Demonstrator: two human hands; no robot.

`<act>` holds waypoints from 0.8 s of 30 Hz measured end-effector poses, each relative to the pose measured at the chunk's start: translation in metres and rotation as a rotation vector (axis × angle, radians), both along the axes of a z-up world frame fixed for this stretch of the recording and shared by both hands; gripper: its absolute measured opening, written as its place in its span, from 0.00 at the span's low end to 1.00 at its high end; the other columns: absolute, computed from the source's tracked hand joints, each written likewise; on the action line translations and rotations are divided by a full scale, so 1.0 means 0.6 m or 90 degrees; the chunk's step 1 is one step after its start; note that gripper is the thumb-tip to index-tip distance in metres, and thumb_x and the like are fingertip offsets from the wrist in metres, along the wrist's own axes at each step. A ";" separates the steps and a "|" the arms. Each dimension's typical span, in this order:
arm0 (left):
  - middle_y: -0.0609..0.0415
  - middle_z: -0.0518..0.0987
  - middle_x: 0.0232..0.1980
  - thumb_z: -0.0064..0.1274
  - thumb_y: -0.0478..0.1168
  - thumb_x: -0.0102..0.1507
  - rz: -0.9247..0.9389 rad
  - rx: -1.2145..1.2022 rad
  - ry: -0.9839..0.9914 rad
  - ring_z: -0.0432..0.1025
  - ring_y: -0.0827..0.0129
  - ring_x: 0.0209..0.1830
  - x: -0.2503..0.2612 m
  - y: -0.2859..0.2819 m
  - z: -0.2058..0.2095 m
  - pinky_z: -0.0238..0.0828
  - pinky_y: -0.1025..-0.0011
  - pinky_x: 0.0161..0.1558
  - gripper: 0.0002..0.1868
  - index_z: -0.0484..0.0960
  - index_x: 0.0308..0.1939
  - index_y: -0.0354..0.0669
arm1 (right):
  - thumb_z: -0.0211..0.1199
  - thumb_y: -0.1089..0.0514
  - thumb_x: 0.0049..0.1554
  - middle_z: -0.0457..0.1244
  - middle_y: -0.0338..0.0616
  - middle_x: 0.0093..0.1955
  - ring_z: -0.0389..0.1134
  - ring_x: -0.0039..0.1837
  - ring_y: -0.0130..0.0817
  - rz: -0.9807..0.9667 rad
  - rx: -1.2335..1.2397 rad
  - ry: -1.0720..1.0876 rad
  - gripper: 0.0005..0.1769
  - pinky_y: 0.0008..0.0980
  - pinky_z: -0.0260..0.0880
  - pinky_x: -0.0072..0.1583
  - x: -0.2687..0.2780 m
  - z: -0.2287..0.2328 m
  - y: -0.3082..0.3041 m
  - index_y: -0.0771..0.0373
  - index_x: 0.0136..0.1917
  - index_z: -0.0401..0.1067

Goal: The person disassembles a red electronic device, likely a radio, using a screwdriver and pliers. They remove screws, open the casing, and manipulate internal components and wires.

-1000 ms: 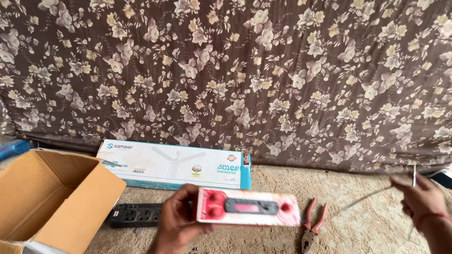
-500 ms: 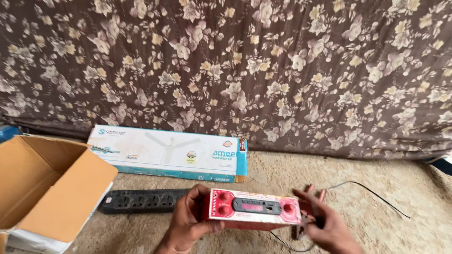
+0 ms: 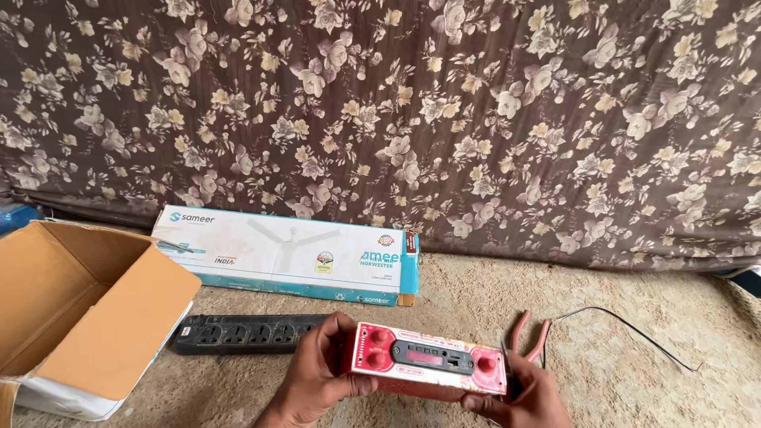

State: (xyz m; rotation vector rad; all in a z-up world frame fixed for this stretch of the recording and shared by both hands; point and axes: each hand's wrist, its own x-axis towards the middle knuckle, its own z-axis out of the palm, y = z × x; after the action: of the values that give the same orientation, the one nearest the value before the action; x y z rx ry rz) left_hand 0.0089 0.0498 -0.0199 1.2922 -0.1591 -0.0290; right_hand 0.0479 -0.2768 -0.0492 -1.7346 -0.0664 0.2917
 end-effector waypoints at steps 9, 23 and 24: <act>0.54 0.80 0.47 0.77 0.25 0.40 0.033 0.191 0.072 0.77 0.69 0.48 0.002 0.014 -0.021 0.80 0.68 0.58 0.35 0.74 0.47 0.43 | 0.85 0.62 0.38 0.75 0.43 0.50 0.71 0.58 0.25 0.060 -0.140 -0.100 0.35 0.29 0.66 0.63 -0.004 -0.001 0.019 0.65 0.60 0.79; 0.60 0.84 0.49 0.75 0.24 0.40 0.017 0.261 0.180 0.79 0.74 0.52 0.003 0.009 -0.056 0.82 0.73 0.56 0.35 0.72 0.45 0.48 | 0.88 0.57 0.40 0.76 0.39 0.42 0.70 0.43 0.23 0.067 -0.294 0.059 0.31 0.28 0.70 0.51 -0.005 0.015 0.034 0.61 0.56 0.80; 0.60 0.84 0.49 0.75 0.24 0.40 0.010 0.255 0.183 0.79 0.74 0.52 0.003 0.009 -0.058 0.82 0.73 0.56 0.34 0.71 0.43 0.47 | 0.87 0.56 0.41 0.76 0.39 0.42 0.69 0.43 0.25 0.069 -0.316 0.068 0.31 0.29 0.70 0.50 -0.004 0.014 0.034 0.61 0.56 0.80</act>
State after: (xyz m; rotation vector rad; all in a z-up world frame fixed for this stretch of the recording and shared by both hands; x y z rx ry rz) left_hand 0.0110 0.0554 -0.0549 1.6712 0.1099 -0.2419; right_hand 0.0457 -0.2562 -0.0405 -2.2079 -0.0100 0.5119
